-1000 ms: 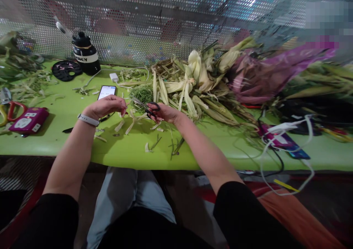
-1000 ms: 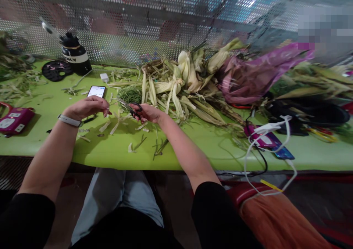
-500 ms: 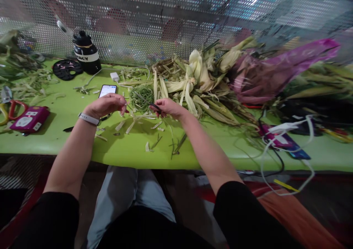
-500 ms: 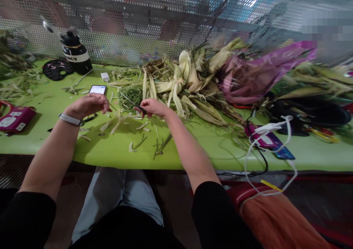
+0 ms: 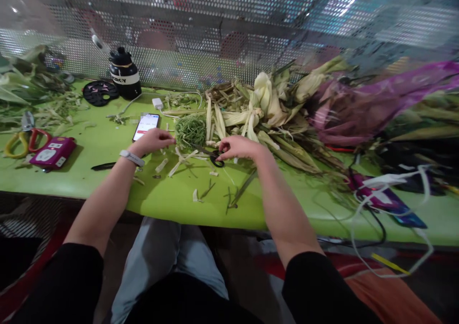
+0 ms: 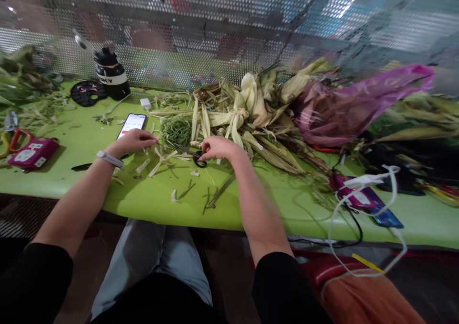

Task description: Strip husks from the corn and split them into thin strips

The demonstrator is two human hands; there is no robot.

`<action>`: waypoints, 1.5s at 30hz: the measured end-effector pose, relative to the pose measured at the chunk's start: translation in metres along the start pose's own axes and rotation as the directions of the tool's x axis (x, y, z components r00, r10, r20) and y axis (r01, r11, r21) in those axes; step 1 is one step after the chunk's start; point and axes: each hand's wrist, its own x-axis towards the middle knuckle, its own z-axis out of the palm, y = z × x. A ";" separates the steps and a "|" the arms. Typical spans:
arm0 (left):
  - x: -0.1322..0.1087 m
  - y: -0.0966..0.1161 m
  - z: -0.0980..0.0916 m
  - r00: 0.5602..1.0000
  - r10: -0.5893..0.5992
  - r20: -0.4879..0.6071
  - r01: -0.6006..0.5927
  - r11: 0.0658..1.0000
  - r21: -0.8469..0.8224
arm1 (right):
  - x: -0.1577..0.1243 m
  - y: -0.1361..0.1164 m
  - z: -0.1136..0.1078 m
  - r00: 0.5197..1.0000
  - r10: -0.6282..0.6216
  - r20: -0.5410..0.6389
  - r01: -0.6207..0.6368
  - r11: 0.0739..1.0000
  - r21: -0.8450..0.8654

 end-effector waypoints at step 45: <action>-0.004 0.024 0.046 0.983 0.184 -0.025 -0.178 0.887 -0.426 | -0.007 -0.061 0.031 0.755 -0.198 -0.625 0.350 0.928 0.129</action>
